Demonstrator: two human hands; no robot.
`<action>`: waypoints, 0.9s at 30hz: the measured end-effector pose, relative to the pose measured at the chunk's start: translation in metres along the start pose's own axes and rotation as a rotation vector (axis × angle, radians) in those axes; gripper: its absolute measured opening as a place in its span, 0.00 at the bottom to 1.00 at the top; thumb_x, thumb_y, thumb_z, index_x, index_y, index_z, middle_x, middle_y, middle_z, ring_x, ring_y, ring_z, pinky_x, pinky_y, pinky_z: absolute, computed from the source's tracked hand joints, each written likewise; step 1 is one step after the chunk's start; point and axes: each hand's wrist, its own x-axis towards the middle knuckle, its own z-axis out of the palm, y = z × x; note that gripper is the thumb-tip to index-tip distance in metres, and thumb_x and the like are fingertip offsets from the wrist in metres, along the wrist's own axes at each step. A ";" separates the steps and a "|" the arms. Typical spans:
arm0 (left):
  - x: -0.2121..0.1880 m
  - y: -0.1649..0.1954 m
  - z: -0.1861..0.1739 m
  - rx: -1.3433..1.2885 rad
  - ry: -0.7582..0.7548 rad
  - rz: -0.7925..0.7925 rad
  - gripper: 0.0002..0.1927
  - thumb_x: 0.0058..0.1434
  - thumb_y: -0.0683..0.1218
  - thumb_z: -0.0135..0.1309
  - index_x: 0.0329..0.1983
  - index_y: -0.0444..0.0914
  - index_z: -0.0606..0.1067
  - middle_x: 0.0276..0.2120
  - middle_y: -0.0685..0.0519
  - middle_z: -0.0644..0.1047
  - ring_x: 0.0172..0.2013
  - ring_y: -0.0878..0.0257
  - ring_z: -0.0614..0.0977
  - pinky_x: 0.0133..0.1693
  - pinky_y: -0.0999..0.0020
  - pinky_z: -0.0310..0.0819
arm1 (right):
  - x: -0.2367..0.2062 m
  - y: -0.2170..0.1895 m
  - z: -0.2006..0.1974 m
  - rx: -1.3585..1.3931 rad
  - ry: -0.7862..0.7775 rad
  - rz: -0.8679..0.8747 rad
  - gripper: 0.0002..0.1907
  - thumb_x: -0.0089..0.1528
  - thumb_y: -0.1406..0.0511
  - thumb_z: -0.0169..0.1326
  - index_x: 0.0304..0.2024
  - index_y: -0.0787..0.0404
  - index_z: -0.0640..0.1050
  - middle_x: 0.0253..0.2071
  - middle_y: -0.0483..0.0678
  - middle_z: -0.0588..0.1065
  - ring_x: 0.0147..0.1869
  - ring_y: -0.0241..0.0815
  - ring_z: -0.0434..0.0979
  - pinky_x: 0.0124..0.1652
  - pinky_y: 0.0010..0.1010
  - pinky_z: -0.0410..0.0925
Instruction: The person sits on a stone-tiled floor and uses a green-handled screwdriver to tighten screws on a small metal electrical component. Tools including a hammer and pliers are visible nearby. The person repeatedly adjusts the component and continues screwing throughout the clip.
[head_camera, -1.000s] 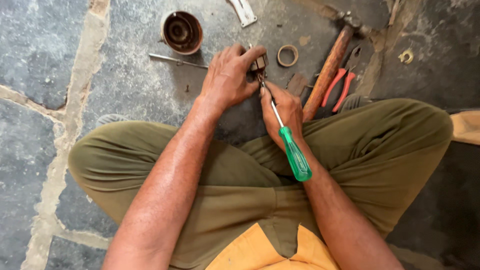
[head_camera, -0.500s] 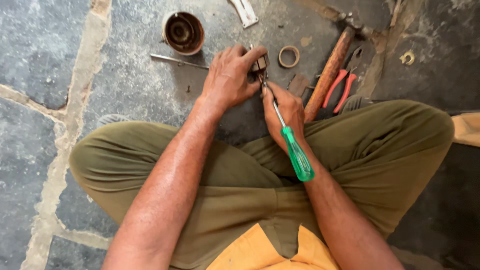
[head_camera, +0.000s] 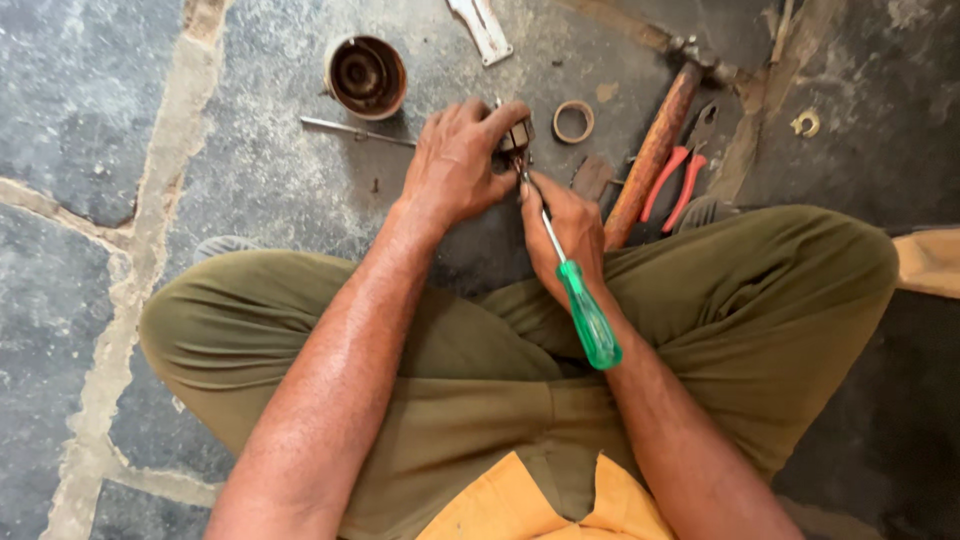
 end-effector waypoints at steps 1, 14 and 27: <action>0.000 0.000 0.000 -0.006 0.004 0.002 0.31 0.52 0.50 0.68 0.61 0.49 0.74 0.43 0.46 0.75 0.49 0.44 0.75 0.52 0.49 0.66 | 0.000 0.000 -0.001 -0.010 -0.020 0.016 0.12 0.69 0.65 0.53 0.50 0.66 0.80 0.40 0.65 0.78 0.45 0.67 0.79 0.43 0.50 0.70; 0.002 -0.002 0.003 0.015 -0.008 -0.004 0.31 0.53 0.51 0.69 0.61 0.49 0.73 0.42 0.46 0.74 0.48 0.45 0.75 0.52 0.47 0.66 | 0.000 -0.001 0.000 -0.048 0.001 0.009 0.14 0.68 0.64 0.54 0.51 0.67 0.80 0.39 0.65 0.78 0.43 0.67 0.79 0.41 0.50 0.70; 0.000 0.000 0.000 0.002 0.025 0.024 0.29 0.54 0.51 0.68 0.59 0.48 0.73 0.43 0.46 0.74 0.50 0.44 0.75 0.52 0.48 0.66 | 0.000 -0.002 0.000 -0.034 -0.018 0.003 0.12 0.67 0.65 0.53 0.49 0.68 0.80 0.36 0.65 0.77 0.41 0.67 0.79 0.39 0.50 0.69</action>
